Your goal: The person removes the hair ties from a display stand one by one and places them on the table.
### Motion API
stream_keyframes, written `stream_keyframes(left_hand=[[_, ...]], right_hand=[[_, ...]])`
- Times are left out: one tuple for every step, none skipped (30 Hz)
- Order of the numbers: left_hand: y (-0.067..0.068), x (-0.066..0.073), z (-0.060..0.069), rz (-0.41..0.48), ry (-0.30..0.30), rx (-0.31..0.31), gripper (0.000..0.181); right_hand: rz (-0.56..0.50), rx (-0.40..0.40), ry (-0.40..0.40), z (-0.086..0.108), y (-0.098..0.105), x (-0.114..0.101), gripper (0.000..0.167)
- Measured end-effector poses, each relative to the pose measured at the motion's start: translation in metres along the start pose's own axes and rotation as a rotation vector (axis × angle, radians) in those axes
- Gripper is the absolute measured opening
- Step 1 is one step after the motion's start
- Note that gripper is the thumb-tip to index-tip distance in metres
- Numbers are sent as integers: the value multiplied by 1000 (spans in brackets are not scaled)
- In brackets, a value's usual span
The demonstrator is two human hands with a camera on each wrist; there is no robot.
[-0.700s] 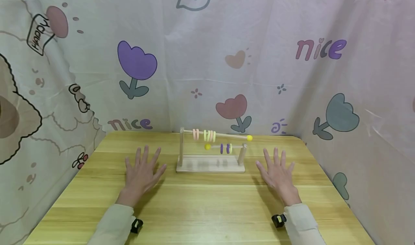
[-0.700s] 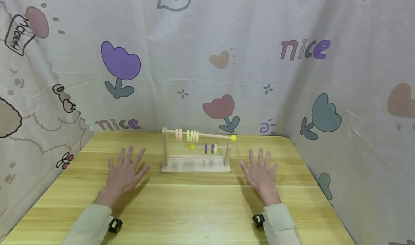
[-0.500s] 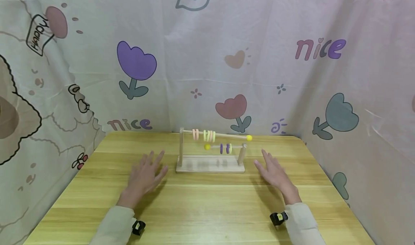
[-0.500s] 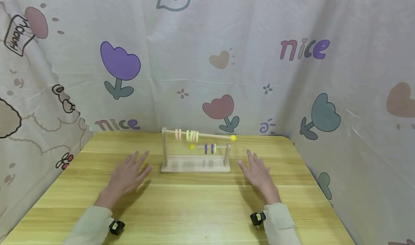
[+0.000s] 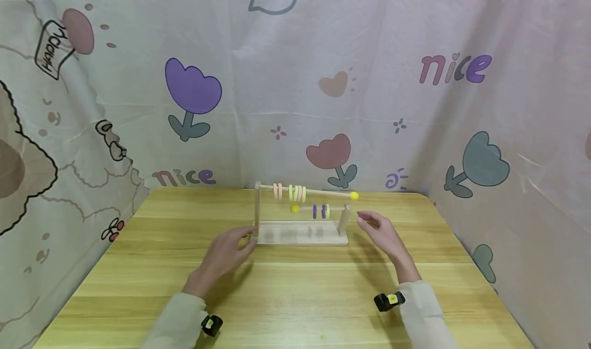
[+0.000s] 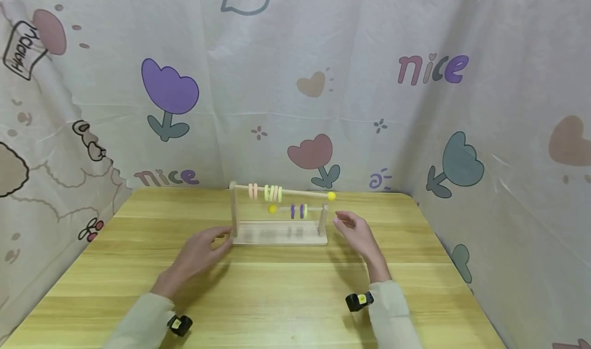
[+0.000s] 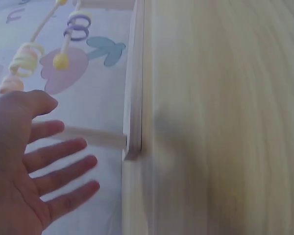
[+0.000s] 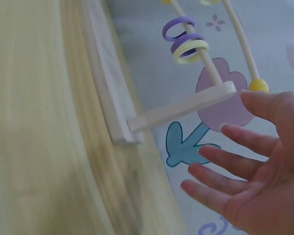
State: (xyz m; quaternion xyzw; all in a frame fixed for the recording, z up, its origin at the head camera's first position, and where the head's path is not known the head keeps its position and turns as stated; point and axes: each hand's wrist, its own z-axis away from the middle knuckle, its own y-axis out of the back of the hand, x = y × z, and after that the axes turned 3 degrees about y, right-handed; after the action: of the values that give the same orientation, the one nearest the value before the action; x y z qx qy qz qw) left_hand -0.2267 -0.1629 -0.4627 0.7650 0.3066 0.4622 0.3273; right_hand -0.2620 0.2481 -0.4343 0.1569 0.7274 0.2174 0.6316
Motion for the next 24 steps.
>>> stream_keyframes(left_hand=[[-1,3,-2,23,-11,5,34],[-3,5,-3,51,-16,4,34],[-5,8,-5,80,-22,1,33],[-6,11,-7,110,-26,-4,33],[-8,13,-9,137,-30,-13,32],[-10,16,-11,164,-34,-20,32],[-12,19,-13,187,-35,-26,32],[-14,21,-15,203,-36,-33,31],[-16,23,-18,214,-42,-37,31],[-18,26,-20,222,-45,-42,31],[-20,28,-23,229,-50,-48,31],[-22,30,-26,238,-52,-51,31],[-25,31,-28,246,-49,-55,30],[-27,33,-30,256,-46,-60,31],[-28,35,-32,267,-42,-63,31],[-30,36,-34,271,-36,-64,31],[-32,37,-35,280,-33,-62,30],[-34,39,-37,282,-28,-59,30],[-36,40,-38,283,-25,-55,31],[-37,41,-39,287,-24,-51,30],[-39,42,-41,290,-23,-47,31],[-41,43,-42,296,-21,-44,31],[-42,44,-42,309,-18,-41,31],[-44,45,-43,317,-15,-38,31]], right_hand=[[-18,18,-3,-2,-1,-1,54],[-31,33,-3,-4,-2,-2,53],[-51,48,-8,-6,-4,-3,52],[-72,59,-8,-8,-5,-4,52],[-93,73,-13,-10,-6,-5,51],[-116,82,-17,-12,-8,-5,51],[-146,95,-20,-14,-10,-6,50],[-175,105,-19,-16,-11,-7,51],[-208,120,-21,-18,-13,-8,51],[-229,135,-23,-20,-14,-8,51],[-248,150,-29,-22,-16,-9,50],[-269,164,-30,-23,-18,-10,50],[-286,178,-32,-24,-19,-10,49],[-296,191,-35,-25,-20,-11,48],[-304,202,-39,-26,-22,-12,47],[-306,210,-43,-26,-23,-12,47],[-309,216,-44,-26,-24,-13,47],[-312,223,-45,-27,-25,-13,47],[-315,230,-51,-27,-26,-13,46],[-317,235,-54,-28,-27,-13,46],[-323,242,-57,-28,-29,-13,46],[-324,247,-59,-29,-30,-12,46],[-328,251,-60,-30,-32,-12,45],[-337,257,-58,-30,-34,-11,44]])
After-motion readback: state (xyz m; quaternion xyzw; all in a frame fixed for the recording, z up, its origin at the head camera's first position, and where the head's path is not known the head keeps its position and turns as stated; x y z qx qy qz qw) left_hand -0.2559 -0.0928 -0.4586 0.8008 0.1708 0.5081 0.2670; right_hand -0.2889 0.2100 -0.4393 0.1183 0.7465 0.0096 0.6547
